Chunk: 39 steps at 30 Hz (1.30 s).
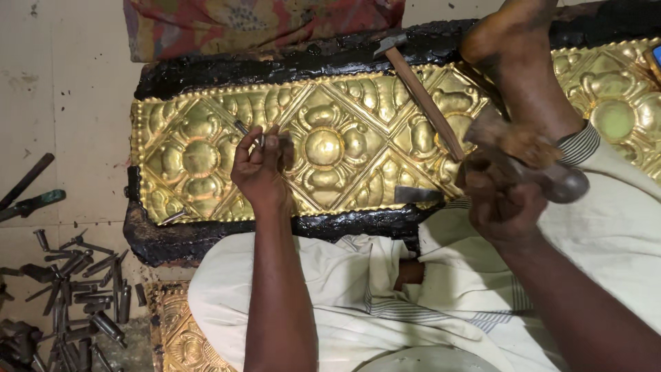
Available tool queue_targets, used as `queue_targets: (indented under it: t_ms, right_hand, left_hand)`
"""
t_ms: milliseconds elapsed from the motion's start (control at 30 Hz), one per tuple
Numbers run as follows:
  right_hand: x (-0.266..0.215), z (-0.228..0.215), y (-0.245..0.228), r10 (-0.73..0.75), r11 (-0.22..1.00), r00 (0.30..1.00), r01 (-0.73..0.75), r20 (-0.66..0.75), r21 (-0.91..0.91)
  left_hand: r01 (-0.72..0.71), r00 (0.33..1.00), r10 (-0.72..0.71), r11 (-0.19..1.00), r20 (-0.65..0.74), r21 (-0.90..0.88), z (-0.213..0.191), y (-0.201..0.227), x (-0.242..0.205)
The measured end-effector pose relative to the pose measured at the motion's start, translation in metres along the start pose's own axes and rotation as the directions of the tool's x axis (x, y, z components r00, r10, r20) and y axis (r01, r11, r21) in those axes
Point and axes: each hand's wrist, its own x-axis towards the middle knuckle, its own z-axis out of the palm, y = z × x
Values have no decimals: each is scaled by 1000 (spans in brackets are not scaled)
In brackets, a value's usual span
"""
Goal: The person is sitting on the floor and using a hammer and a metal punch to create a decorative floral pattern on a gold-colored metal sheet. The sheet is placed on a dark, padded surface to absorb the impact.
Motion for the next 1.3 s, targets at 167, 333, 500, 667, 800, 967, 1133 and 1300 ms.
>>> queue_targets:
  t_ms: [167, 333, 500, 667, 800, 967, 1133, 1300]
  right_hand:
    - [12, 22, 9, 159, 913, 951, -40, 266, -406]
    - [12, 24, 4, 398, 859, 915, -343, 74, -380]
    - [7, 18, -10, 456, 751, 890, -376, 15, -542]
    - [-19, 39, -11, 686, 639, 726, -568, 48, -518]
    - [-18, 51, -18, 627, 635, 774, -439, 92, -636]
    - [-22, 37, -42, 408, 772, 912, -322, 37, -548]
    - [-33, 45, -19, 248, 878, 962, -273, -114, -394]
    - [-7, 50, -11, 418, 652, 869, -86, 262, -753]
  left_hand:
    - [140, 990, -141, 990, 16, 19, 10, 4, -1]
    - [152, 973, -201, 928, 113, 339, 19, 4, 6]
    - [-287, 874, 1, 807, 485, 516, 48, -18, 14]
    - [-509, 789, -69, 483, 611, 712, 56, -33, 15]
    - [-663, 706, -32, 320, 707, 677, 56, -29, 17]
    - [-694, 673, 21, 362, 739, 622, 47, -32, 16]
    - [-771, 572, 101, 406, 814, 491, 45, -40, 20]
    - [-693, 638, -117, 346, 762, 633, 59, -33, 26]
